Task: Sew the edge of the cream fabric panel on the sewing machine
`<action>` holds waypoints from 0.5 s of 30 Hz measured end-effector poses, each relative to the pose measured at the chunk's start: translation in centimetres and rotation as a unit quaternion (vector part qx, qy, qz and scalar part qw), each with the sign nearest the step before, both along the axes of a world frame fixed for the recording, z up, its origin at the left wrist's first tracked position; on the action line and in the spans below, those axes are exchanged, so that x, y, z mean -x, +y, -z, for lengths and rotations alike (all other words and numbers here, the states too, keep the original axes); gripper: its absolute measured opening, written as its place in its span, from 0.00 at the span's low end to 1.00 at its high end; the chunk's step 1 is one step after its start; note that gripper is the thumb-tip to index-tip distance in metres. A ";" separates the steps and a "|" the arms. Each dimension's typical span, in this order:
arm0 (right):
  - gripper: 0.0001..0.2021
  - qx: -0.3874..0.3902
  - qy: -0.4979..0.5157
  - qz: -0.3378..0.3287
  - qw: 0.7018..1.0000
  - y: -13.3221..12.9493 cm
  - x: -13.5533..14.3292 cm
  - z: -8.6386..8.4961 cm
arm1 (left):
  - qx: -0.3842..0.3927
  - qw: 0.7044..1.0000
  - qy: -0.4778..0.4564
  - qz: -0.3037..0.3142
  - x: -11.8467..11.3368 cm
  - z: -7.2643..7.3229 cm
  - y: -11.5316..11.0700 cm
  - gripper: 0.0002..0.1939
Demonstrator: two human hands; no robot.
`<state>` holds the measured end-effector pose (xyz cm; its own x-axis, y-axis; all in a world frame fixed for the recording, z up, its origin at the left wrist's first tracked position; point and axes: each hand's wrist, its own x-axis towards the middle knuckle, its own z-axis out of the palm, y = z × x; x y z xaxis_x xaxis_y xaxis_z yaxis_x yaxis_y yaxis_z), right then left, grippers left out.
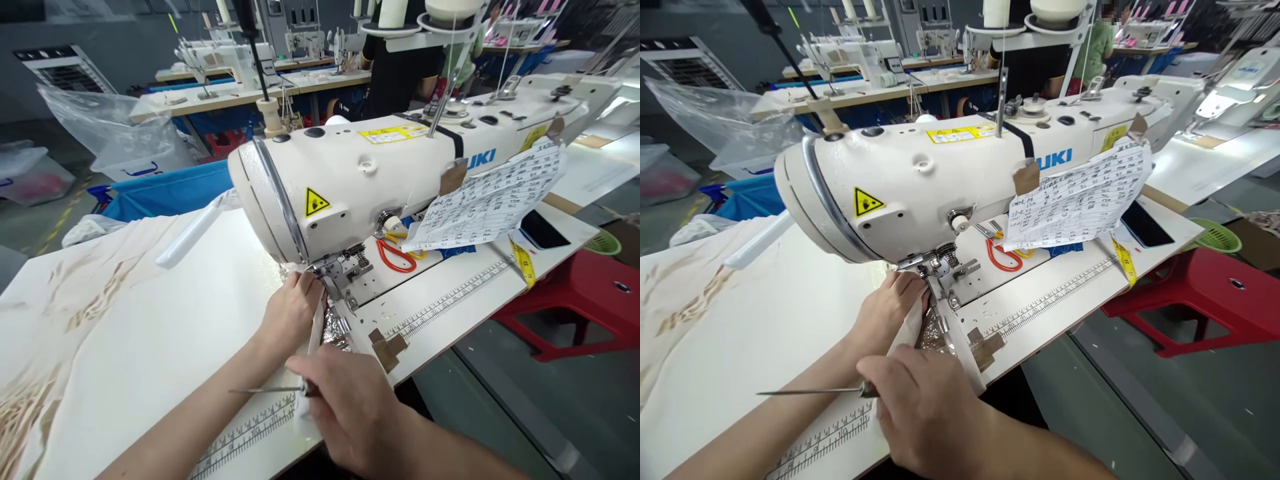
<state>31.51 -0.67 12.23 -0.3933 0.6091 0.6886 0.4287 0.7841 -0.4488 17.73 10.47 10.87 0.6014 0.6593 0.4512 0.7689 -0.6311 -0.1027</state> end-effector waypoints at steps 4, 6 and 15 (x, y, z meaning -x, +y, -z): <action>0.13 0.046 -0.001 0.033 0.998 -0.7 -1.0 0.9 | 0.027 0.988 -0.148 -0.021 0.2 0.7 0.9 0.13; 0.13 0.101 -0.012 0.085 0.991 -0.4 -2.1 1.4 | 0.066 0.967 -0.245 0.017 0.7 1.1 1.4 0.12; 0.14 0.073 -0.110 0.257 0.957 2.9 -3.6 2.6 | 0.204 0.918 -0.339 0.027 1.5 0.6 1.8 0.14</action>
